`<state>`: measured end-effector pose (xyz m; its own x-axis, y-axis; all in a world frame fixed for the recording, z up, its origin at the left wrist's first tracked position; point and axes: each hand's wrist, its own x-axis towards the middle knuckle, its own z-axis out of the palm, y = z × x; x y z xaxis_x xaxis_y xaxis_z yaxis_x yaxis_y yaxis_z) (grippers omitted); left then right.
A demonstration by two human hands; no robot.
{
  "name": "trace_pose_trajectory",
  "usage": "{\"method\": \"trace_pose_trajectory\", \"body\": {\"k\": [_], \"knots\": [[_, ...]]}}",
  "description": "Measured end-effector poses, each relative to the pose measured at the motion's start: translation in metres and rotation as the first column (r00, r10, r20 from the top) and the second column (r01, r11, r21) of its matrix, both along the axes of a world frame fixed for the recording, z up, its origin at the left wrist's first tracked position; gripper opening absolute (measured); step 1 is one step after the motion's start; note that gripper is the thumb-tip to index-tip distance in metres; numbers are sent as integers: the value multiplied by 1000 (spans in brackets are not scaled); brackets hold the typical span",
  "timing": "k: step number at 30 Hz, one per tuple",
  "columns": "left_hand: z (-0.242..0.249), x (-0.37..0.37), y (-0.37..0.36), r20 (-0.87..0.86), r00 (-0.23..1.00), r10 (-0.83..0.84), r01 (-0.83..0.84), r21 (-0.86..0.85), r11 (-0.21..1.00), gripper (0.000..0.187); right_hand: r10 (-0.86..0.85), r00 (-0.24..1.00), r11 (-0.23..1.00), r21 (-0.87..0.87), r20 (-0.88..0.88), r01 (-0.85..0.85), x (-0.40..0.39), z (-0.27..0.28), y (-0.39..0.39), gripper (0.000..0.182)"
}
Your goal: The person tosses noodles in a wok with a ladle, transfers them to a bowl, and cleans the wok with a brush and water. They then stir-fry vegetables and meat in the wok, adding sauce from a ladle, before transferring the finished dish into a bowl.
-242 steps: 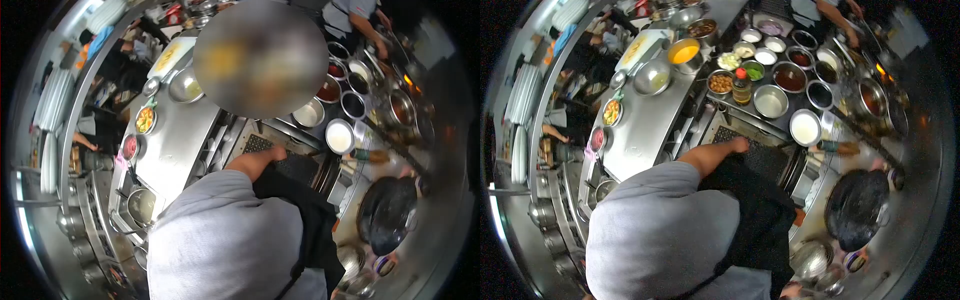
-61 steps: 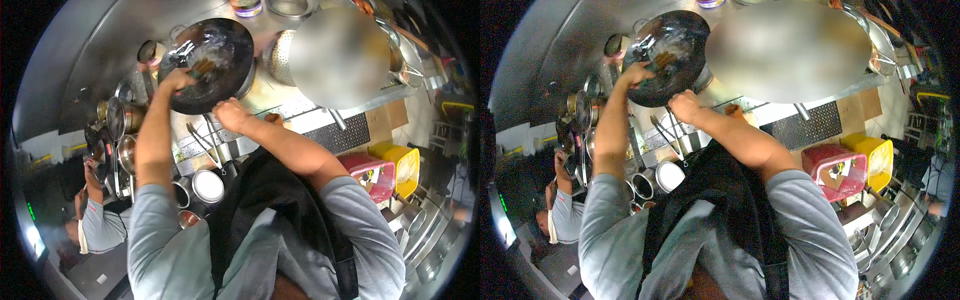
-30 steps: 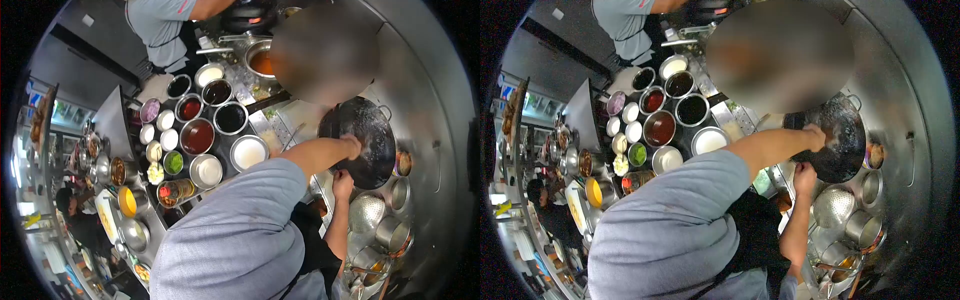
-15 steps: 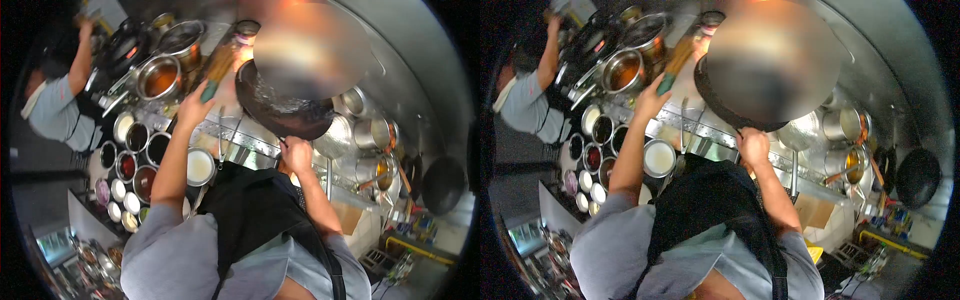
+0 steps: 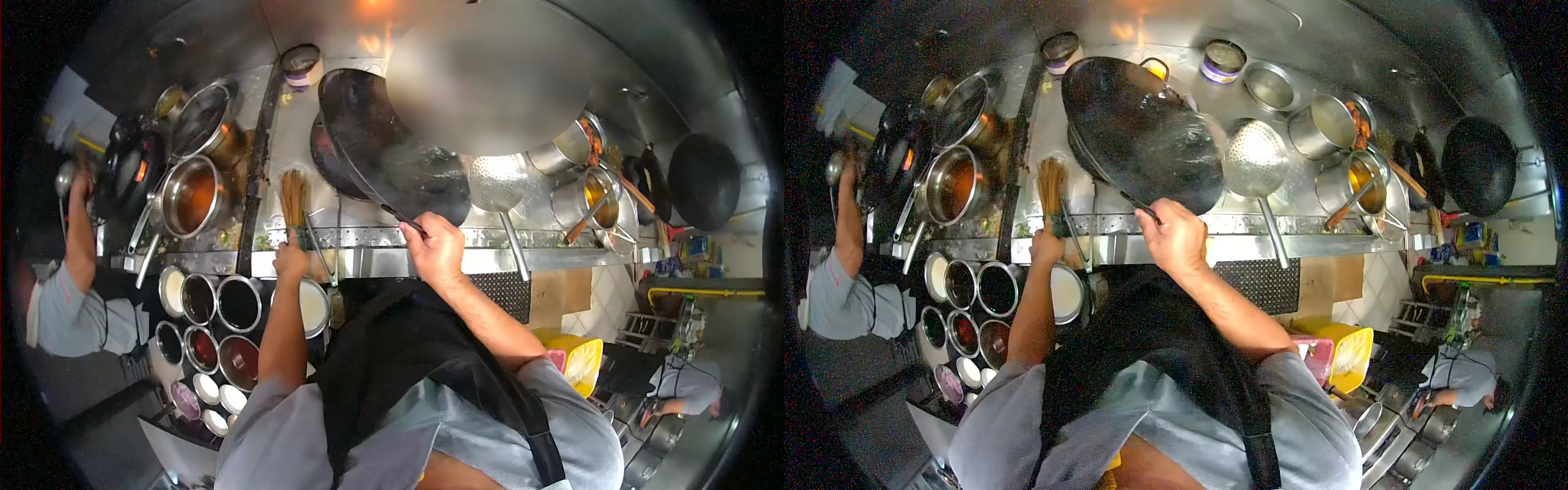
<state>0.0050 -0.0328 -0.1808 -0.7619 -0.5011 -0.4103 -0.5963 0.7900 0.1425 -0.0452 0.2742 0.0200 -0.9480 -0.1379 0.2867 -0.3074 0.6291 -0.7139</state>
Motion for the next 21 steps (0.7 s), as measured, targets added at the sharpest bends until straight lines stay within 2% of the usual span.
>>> {"method": "trace_pose_trajectory", "body": {"k": [1,3,4,5,7,8,11,14,16,18,19,21], "knots": [[12,0,4,-2,1000,-6,6,3,1000,74,-6,1000,1000,3,-2,6,0,1,0,24],[27,3,8,-286,952,-112,95,-73,993,65,-66,993,988,-130,101,79,-1,3,-1,24],[30,6,13,-513,849,-127,90,-98,991,47,-66,992,976,-201,111,87,-3,0,0,24],[32,8,14,-514,848,-125,86,-99,991,47,-62,992,976,-202,109,83,-4,-3,0,24],[36,10,17,-677,722,-141,120,-77,990,37,-60,977,902,-408,202,140,-9,-9,2,25],[44,13,22,-681,719,-140,116,-81,990,37,-53,979,848,-509,195,148,-11,-14,2,26],[63,20,41,-755,646,-116,119,-50,992,27,-63,969,806,-561,237,189,-16,-7,9,25],[79,26,56,-841,528,-116,158,-37,987,19,-80,980,834,-527,184,167,-15,2,8,24],[94,27,62,-850,514,-118,174,-32,984,18,-69,983,849,-507,173,149,-15,1,5,24],[99,30,67,-882,457,-116,197,-27,980,17,-43,994,965,-255,99,67,-14,-6,2,22],[102,32,69,-881,458,-116,186,-33,982,17,36,999,970,-238,-35,-43,-17,-7,-1,24],[113,34,72,-898,426,-112,205,-25,978,17,147,969,989,31,-196,-144,-26,-28,1,25]]}}
